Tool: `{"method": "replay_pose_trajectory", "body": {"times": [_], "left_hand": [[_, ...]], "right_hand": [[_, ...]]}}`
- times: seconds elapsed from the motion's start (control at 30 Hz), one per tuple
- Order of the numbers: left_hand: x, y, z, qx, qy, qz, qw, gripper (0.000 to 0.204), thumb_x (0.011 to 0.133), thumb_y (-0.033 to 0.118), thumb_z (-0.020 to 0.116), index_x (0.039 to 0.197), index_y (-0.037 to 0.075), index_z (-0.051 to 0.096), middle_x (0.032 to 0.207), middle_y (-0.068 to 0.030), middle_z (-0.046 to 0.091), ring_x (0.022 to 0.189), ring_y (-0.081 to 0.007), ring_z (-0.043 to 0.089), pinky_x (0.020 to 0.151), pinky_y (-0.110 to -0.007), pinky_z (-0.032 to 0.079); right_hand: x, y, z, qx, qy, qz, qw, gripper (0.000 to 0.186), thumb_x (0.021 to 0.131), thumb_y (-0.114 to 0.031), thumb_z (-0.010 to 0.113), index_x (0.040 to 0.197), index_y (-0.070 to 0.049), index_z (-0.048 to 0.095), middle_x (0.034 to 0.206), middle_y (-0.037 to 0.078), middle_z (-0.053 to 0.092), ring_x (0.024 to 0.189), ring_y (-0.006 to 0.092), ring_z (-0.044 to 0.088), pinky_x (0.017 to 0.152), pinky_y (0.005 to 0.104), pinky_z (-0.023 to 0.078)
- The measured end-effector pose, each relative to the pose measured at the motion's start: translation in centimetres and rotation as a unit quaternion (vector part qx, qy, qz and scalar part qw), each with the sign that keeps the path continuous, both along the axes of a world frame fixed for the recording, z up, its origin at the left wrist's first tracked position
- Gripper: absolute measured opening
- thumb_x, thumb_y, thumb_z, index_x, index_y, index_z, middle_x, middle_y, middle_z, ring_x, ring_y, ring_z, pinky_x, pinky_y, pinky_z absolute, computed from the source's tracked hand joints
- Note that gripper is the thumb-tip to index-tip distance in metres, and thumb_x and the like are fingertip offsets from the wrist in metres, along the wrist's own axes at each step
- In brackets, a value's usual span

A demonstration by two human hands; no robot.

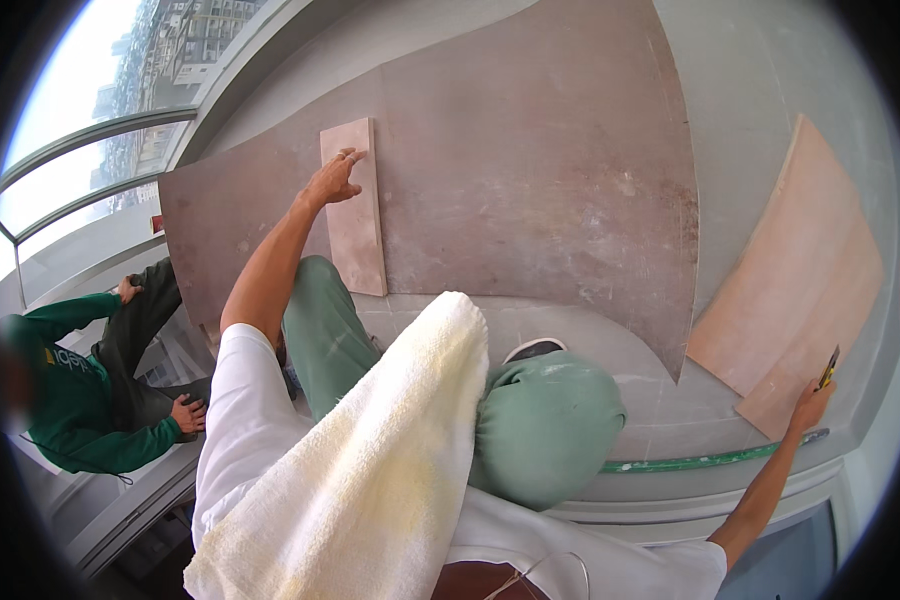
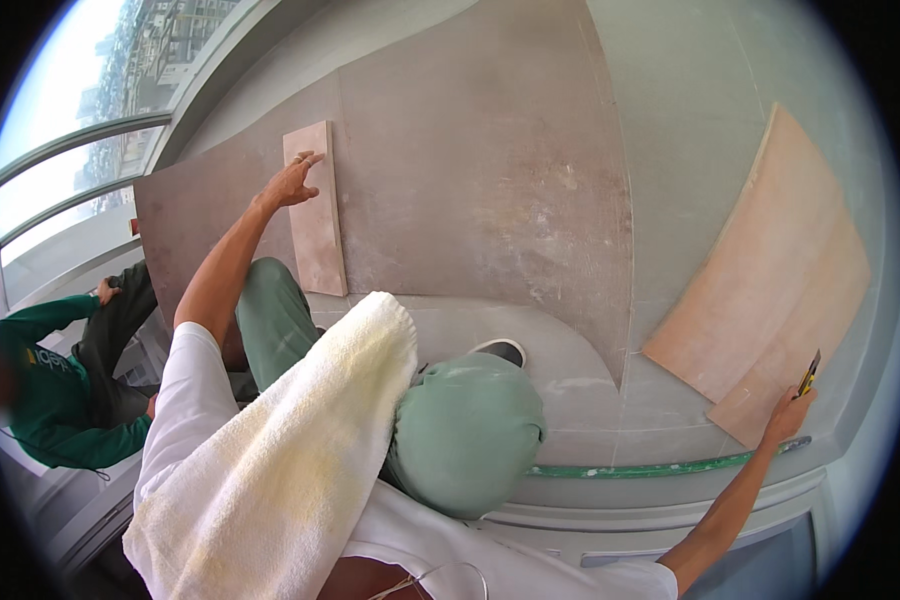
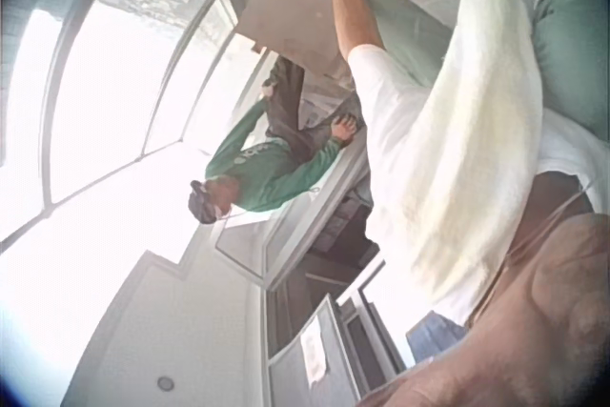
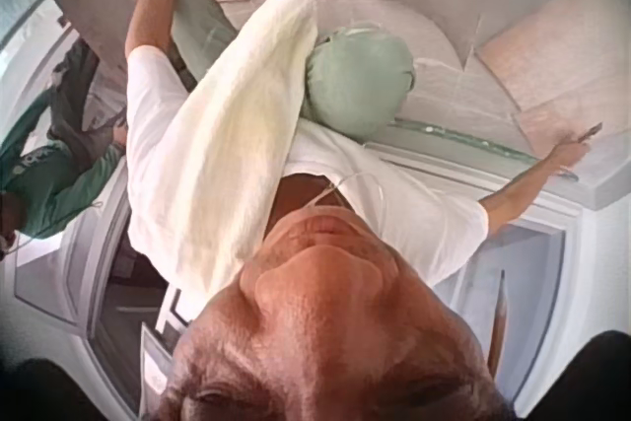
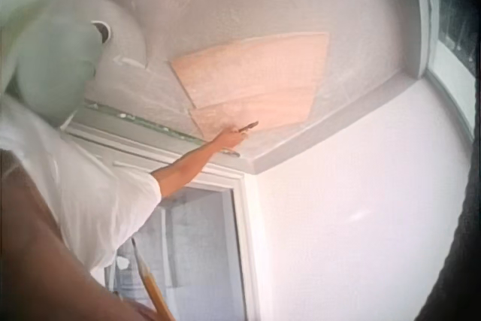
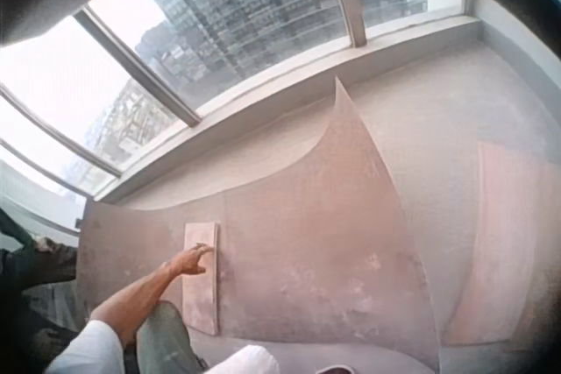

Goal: The person marks a large sheet of pink material with a pencil and then uses a utility knife to cut it into smaller rectangular pieces. The person kneels on the floor, aligns the material, and makes precise cuts along marked lines.

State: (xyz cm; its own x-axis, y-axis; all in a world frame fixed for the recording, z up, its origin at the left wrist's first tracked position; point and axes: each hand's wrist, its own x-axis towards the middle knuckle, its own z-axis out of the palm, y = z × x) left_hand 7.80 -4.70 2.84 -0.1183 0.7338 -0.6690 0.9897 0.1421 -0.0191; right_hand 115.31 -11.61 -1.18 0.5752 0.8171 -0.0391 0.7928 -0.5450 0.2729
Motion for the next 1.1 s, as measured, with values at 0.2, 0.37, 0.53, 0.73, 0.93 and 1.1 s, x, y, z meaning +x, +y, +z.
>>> {"method": "replay_pose_trajectory", "body": {"times": [0.2,0.37,0.53,0.73,0.93,1.1], "left_hand": [[-0.8,6.2,-1.7,0.125,0.0,-0.04,0.991,0.081,0.081,0.027,0.074,0.151,0.011,0.037,0.153,-0.0211,0.038,0.134,-0.0409,0.046,0.11,-0.048,0.042],[-4.4,12.7,-6.1,0.222,-0.038,0.007,0.974,0.078,0.085,0.027,0.068,0.153,0.011,0.034,0.153,-0.0206,0.039,0.136,-0.0394,0.044,0.111,-0.053,0.04],[-9.0,17.1,-11.5,0.266,-0.063,-0.019,0.962,0.07,0.084,0.023,0.058,0.151,0.012,0.039,0.149,-0.0202,0.044,0.136,-0.0391,0.044,0.11,-0.052,0.04],[-9.6,20.6,-10.8,0.236,-0.121,-0.058,0.962,0.051,0.08,0.023,0.056,0.128,0.009,0.061,0.135,-0.0211,0.058,0.126,-0.0388,0.053,0.106,-0.048,0.044],[-10.2,20.5,-8.3,0.173,-0.262,0.041,0.949,0.044,0.081,0.024,0.059,0.119,0.003,0.066,0.117,-0.0177,0.067,0.112,-0.032,0.06,0.099,-0.039,0.047],[-11.2,18.3,-8.4,0.145,-0.396,0.095,0.902,0.041,0.092,0.024,0.059,0.126,0.003,0.064,0.114,-0.0105,0.067,0.106,-0.0222,0.06,0.099,-0.034,0.045]], "right_hand": [[-12.1,4.8,6.1,0.252,0.42,-0.026,0.872,0.034,0.099,-0.029,0.057,0.122,-0.006,0.05,0.092,0.012,0.064,0.079,0.0246,0.065,0.073,0.0353,0.053],[-28.6,8.6,16.5,0.221,0.566,0.075,0.791,0.021,0.098,-0.017,0.058,0.115,-0.005,0.052,0.086,0.003,0.055,0.072,0.0098,0.055,0.066,0.0242,0.046],[-39.4,9.2,25.9,0.14,0.469,0.128,0.863,0.039,0.102,-0.025,0.054,0.134,-0.003,0.046,0.092,0.002,0.053,0.078,0.0089,0.051,0.075,0.0247,0.044],[-53.2,5.9,32.2,0.093,0.5,0.23,0.83,0.051,0.102,-0.03,0.051,0.145,-0.004,0.037,0.11,0.007,0.054,0.09,0.0124,0.056,0.085,0.0294,0.048],[-70.4,7.9,24.0,-0.041,0.623,0.222,0.749,0.055,0.103,-0.028,0.05,0.148,0.001,0.035,0.101,0.01,0.058,0.079,0.0122,0.06,0.072,0.0297,0.053],[-82.8,11.2,12.4,-0.026,0.679,0.192,0.708,0.058,0.101,-0.035,0.051,0.145,0.002,0.04,0.093,0.009,0.061,0.07,0.0141,0.063,0.064,0.0303,0.054]]}}
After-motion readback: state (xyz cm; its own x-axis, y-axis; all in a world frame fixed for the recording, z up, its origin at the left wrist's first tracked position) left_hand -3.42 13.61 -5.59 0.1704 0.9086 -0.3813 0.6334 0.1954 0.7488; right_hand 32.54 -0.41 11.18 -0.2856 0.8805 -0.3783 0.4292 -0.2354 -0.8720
